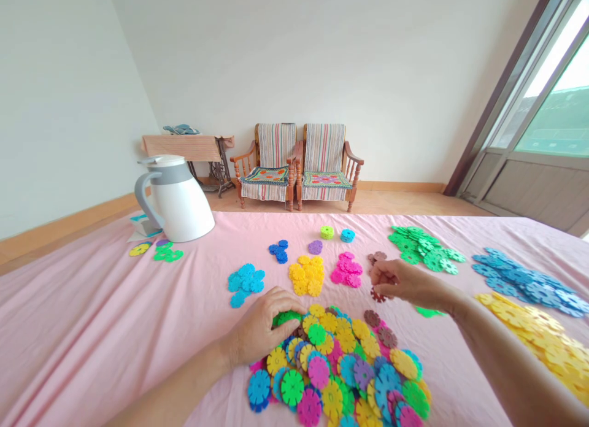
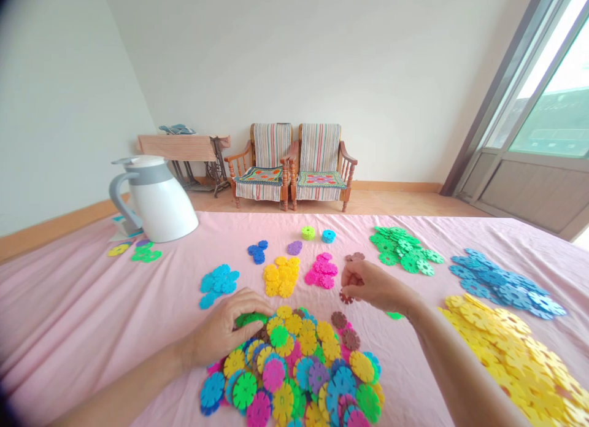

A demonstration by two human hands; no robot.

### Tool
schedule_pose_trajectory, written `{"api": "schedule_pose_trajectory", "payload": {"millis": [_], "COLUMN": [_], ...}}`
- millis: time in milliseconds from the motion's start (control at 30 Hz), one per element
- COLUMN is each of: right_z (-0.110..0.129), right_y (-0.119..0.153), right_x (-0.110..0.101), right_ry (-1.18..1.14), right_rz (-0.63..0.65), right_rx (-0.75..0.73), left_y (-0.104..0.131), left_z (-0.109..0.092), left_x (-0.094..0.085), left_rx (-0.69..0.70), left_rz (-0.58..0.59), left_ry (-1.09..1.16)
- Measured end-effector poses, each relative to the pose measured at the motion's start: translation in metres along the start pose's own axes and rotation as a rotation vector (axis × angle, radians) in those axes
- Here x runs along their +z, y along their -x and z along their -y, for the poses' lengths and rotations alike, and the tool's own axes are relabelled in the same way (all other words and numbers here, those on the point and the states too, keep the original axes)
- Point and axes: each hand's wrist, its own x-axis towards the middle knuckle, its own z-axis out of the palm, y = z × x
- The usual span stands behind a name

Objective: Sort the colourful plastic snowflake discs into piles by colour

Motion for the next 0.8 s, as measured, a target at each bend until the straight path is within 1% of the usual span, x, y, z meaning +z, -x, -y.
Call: {"api": "schedule_pose_trajectory", "payload": {"millis": [67, 100, 133, 167, 233, 267, 300, 333, 433, 467, 500, 567, 633, 733, 800], "right_z": [-0.015, -0.022, -0.027, -0.03, -0.03, -0.027, -0.022, -0.016, 0.004, 0.01, 0.014, 0.02, 0.022, 0.019, 0.014], "right_y": [-0.009, -0.013, -0.016, -0.018, -0.018, -0.015, -0.012, -0.008, 0.003, 0.006, 0.007, 0.008, 0.008, 0.005, 0.002], "right_x": [0.0, -0.001, -0.001, -0.002, -0.003, -0.003, -0.003, -0.002, 0.004, 0.007, 0.01, 0.016, 0.019, 0.018, 0.016], "right_ry": [0.05, 0.078, 0.098, 0.111, 0.143, 0.167, 0.193, 0.217, 0.244, 0.243, 0.24, 0.248, 0.27, 0.264, 0.174], "right_rz": [-0.253, -0.346, -0.407, -0.439, -0.469, -0.459, -0.41, -0.321, 0.028, 0.107, 0.147, 0.18, 0.184, 0.167, 0.154], "right_rx": [0.091, 0.131, 0.163, 0.181, 0.189, 0.18, 0.157, 0.123, 0.039, 0.038, 0.051, 0.08, 0.081, 0.021, -0.021], "left_y": [0.0, 0.0, 0.0, 0.0, 0.0, 0.001, 0.001, 0.001, 0.0, 0.0, 0.0, 0.0, 0.0, 0.0, 0.0], "left_z": [0.0, 0.0, 0.0, 0.0, 0.0, 0.0, 0.0, 0.0, 0.0, 0.0, 0.0, 0.0, -0.001, -0.001, -0.001], "left_x": [0.0, 0.0, 0.0, 0.0, 0.001, 0.001, 0.001, 0.001, 0.001, 0.001, 0.001, 0.0, 0.0, 0.0, 0.0], "left_rx": [0.001, 0.003, 0.005, 0.009, 0.012, 0.01, 0.009, 0.007, 0.006, 0.006, 0.007, 0.012, 0.011, 0.006, 0.005], "left_rz": [0.0, -0.001, -0.002, -0.004, -0.005, -0.005, -0.004, -0.003, -0.004, -0.003, -0.004, -0.003, 0.001, 0.005, 0.004], "left_ry": [0.007, 0.008, 0.008, 0.008, 0.006, 0.005, 0.005, 0.005, 0.003, 0.003, 0.003, 0.005, 0.007, 0.01, 0.007]}}
